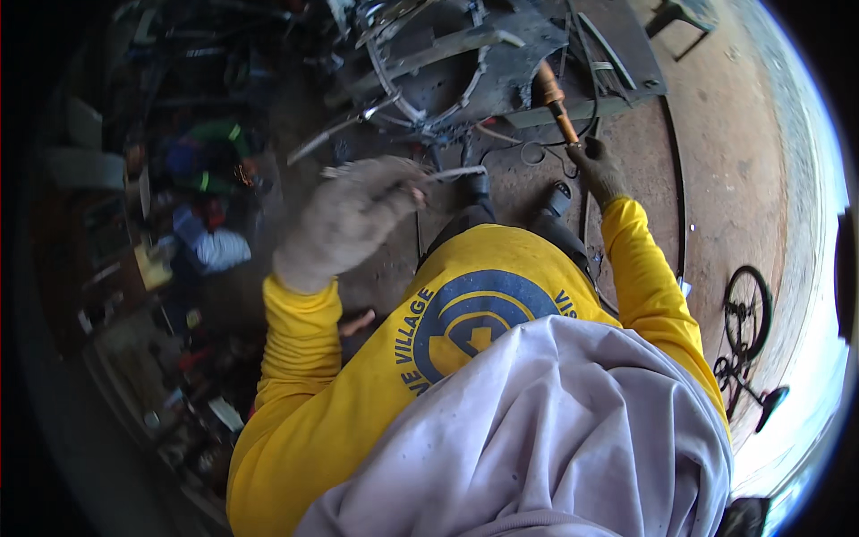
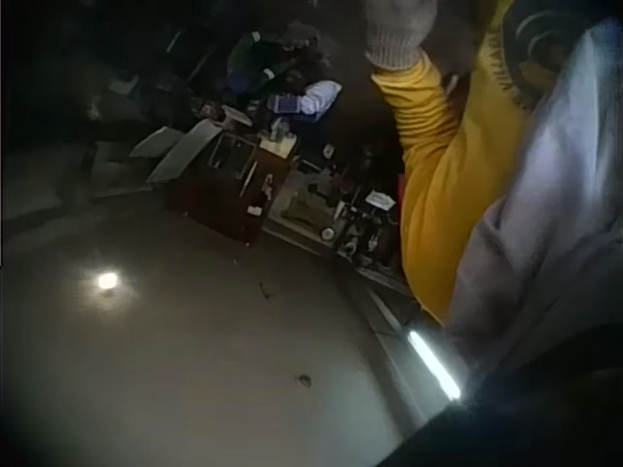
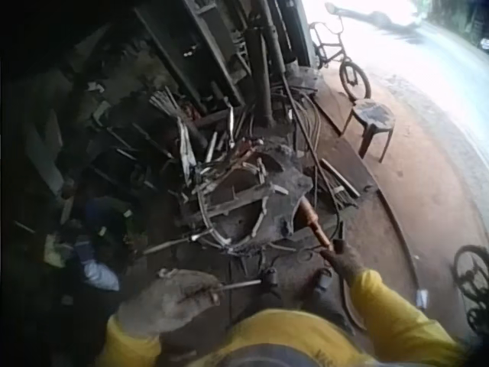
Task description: The person uses an angle grinder to smooth the edges of metal plates and uses a welding tool to join pieces of a metal frame together.
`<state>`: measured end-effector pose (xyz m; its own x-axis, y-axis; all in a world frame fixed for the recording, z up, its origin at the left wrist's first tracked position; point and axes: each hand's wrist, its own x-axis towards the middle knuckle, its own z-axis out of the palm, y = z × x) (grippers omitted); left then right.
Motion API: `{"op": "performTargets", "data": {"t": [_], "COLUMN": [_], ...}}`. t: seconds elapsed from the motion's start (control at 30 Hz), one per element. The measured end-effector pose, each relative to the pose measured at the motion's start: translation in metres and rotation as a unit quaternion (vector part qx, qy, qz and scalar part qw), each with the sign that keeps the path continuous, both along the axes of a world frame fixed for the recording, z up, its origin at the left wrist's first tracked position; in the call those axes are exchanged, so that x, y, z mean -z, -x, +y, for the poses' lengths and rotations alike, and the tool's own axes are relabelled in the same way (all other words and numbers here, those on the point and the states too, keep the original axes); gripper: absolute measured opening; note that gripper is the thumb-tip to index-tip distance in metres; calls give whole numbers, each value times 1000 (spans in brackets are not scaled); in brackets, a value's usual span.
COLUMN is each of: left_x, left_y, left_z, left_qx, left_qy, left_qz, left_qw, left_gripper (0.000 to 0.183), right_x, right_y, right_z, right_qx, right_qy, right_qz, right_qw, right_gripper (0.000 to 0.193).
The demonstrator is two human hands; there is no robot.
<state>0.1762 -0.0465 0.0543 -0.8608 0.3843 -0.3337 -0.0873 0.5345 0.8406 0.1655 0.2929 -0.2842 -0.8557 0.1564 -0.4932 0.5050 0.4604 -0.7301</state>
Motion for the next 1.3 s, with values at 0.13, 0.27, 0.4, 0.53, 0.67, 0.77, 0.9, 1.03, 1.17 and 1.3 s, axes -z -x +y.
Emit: {"op": "performTargets", "data": {"t": [0.13, 0.27, 0.4, 0.53, 0.67, 0.77, 0.9, 1.03, 1.17, 1.3], "left_x": [38, 71, 83, 130, 147, 170, 175, 171, 195, 229], "left_y": [-39, -61, -63, -84, -93, -102, -76, -60, -33, -31], "left_z": [11, 10, 20, 14, 10, 8, 30, 55, 95, 155], "left_qx": [105, 110, 40, 121, 91, 70, 71, 54, 150, 92], "left_qy": [205, 259, 234, 242, 229, 225, 225, 175, 67, -162], "left_qz": [178, 96, -133, 57, -41, -56, -49, -81, -113, -70], "left_qw": [957, 955, 962, 961, 968, 970, 971, 980, 980, 980], "left_gripper": [24, 31, 33, 31, 27, 24, 22, 24, 33, 47], "right_x": [36, 120, 155, 153, 168, 164, 153, 24, -50, -130], "right_y": [48, 76, 87, 91, 102, 94, 22, -79, -146, -158], "right_z": [1, 9, 13, 1, -2, -8, 19, 18, 31, 13], "right_qx": [-77, -127, -111, -65, -13, -31, -58, 20, 54, 100], "right_qy": [-68, -23, -36, 148, 232, 158, -61, 51, -85, -160], "right_qz": [-45, -81, -74, -135, -182, -136, -59, -132, -136, 9], "right_qw": [994, 988, 990, 977, 955, 978, 995, 990, 986, 982], "right_gripper": [99, 87, 69, 45, 35, 37, 41, 34, 41, 42]}}
